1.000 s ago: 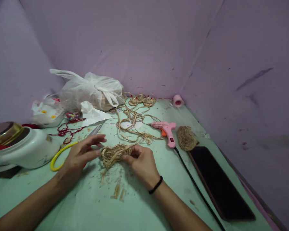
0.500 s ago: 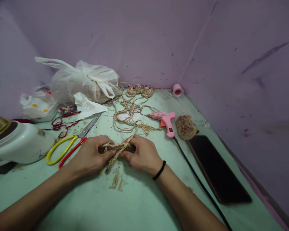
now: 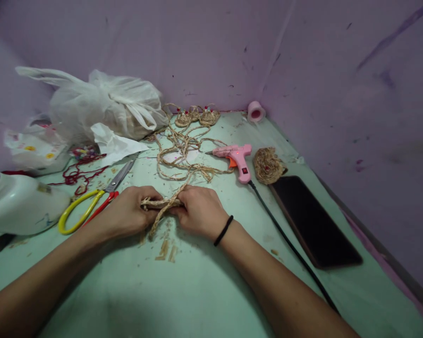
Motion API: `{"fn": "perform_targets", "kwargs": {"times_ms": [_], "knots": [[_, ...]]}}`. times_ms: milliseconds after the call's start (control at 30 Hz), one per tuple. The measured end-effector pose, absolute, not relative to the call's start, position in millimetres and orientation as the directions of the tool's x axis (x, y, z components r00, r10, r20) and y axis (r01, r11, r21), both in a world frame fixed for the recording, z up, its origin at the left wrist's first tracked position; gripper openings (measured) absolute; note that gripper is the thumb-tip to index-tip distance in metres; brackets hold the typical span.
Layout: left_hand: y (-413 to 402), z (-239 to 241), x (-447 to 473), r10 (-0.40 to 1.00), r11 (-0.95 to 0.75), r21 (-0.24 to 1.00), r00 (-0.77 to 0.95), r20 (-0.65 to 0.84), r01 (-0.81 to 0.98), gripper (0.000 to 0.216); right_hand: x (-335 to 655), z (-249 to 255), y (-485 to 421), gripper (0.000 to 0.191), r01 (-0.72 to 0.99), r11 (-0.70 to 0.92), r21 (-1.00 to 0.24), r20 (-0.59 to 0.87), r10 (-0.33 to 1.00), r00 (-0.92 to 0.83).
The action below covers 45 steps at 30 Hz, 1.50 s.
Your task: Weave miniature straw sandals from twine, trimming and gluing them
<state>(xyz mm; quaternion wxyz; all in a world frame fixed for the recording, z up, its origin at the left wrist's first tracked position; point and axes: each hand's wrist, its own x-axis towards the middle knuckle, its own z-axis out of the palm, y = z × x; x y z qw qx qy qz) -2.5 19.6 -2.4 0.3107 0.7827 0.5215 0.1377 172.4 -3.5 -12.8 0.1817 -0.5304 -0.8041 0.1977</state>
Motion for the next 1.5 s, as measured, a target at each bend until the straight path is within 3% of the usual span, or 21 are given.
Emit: {"fn": "perform_targets", "kwargs": {"times_ms": [133, 433, 800, 1100, 1367, 1433, 1500], "knots": [[23, -2, -1, 0.863, -0.265, 0.609, 0.466, -0.197, 0.748, 0.014, 171, -12, -5, 0.016, 0.816, 0.365, -0.448, 0.055, 0.922, -0.382], [24, 2, 0, 0.837, -0.223, 0.676, 0.494, -0.237, 0.703, 0.005, 170, -16, -7, 0.017, 0.842, 0.384, -0.378, 0.087, 0.92, -0.381], [17, -5, 1, 0.846, -0.345, 0.645, 0.523, -0.101, 0.682, 0.013, 168, -17, -10, 0.014, 0.833, 0.441, -0.333, 0.153, 0.897, -0.414], [21, -5, -1, 0.838, -0.356, 0.622, 0.533, -0.118, 0.697, 0.014, 161, -19, -13, 0.02, 0.852, 0.415, -0.318, 0.139, 0.91, -0.391], [19, -9, 2, 0.851, -0.351, 0.616, 0.515, -0.104, 0.705, 0.018, 164, -20, -16, 0.017, 0.837, 0.395, -0.379, 0.12, 0.918, -0.379], [19, -8, 2, 0.861, -0.321, 0.621, 0.494, -0.124, 0.715, 0.017, 162, -21, -15, 0.016, 0.814, 0.371, -0.447, 0.122, 0.927, -0.356], [19, -4, 0, 0.877, -0.273, 0.621, 0.455, -0.154, 0.735, 0.013, 162, -23, -12, 0.01, 0.738, 0.301, -0.603, 0.094, 0.946, -0.309]]}}
